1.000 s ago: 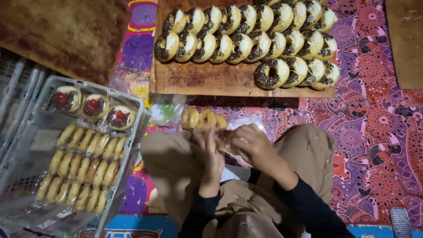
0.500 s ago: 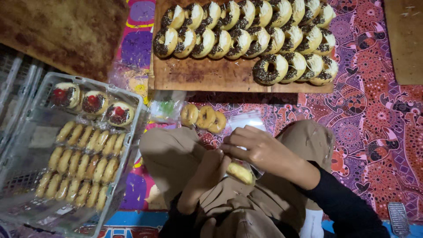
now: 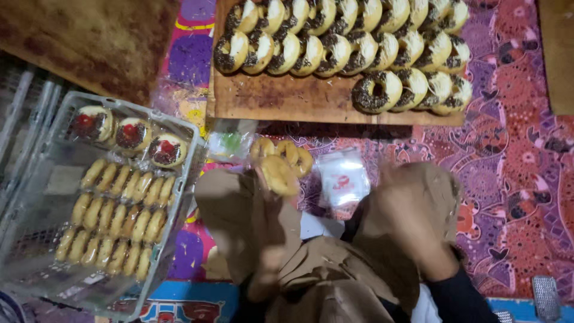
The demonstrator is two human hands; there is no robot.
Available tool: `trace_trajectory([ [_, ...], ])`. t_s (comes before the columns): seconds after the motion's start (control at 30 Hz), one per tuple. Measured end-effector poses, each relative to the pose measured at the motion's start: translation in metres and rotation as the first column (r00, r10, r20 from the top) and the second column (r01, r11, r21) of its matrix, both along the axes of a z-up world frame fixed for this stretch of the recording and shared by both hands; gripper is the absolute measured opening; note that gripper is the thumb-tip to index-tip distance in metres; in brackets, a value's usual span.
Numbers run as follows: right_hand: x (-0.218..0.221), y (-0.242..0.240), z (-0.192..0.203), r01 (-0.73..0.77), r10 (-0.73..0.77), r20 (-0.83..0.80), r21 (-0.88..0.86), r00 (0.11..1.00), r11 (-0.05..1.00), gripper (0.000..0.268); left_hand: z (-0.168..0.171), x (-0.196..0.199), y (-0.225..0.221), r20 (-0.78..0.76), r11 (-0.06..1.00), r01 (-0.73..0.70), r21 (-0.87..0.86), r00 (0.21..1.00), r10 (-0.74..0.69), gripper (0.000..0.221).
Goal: The person sits on a patterned floor mat and individually places assorted pastries into small clear plastic bags. They pick up each pastry from a wooden board or a nearby crate, seal the bag, and place the packaged item into a white crate.
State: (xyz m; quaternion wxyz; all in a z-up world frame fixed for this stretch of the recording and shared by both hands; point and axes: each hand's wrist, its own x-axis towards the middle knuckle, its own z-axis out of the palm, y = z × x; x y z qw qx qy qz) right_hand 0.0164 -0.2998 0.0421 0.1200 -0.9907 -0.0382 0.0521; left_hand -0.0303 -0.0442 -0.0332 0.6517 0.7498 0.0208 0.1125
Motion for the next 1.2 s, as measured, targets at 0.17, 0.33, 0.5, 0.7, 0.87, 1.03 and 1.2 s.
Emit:
trace_trajectory([
  [0.17,-0.020,0.101,-0.039,-0.407,0.119,0.514,0.496,0.850,0.767,0.072,0.030,-0.030,-0.029,-0.002,0.976,0.205,0.073,0.979,-0.205,0.028],
  [0.33,-0.009,0.102,-0.047,-0.107,0.156,0.073,0.970,0.985,0.218,0.039,0.044,0.005,0.032,-0.176,0.994,0.089,0.060,0.981,-0.077,0.018],
  [0.5,-0.006,0.132,-0.094,0.293,-0.060,-0.288,0.918,0.956,0.267,0.034,0.041,0.034,0.056,-0.468,0.995,-0.102,0.000,0.879,0.090,0.016],
  [0.7,0.020,0.167,-0.169,0.419,-0.142,-0.413,0.908,0.900,0.014,0.019,0.001,0.052,0.108,0.180,0.719,-0.284,0.635,0.959,0.219,0.019],
  [0.87,-0.014,0.205,-0.203,0.586,-0.028,-0.595,0.798,0.803,-0.139,0.031,-0.073,0.007,0.143,0.145,0.688,-0.350,0.635,0.930,0.339,0.022],
  [1.03,-0.010,0.184,-0.197,0.323,-0.216,-0.256,0.866,0.942,0.381,0.037,-0.109,0.008,0.168,-0.157,0.819,-0.369,0.440,0.866,0.474,0.022],
  [1.2,0.039,0.205,-0.158,-0.479,0.424,0.224,0.460,0.877,0.747,0.103,-0.078,0.041,0.138,-0.022,0.879,-0.367,0.305,0.920,0.391,0.023],
])
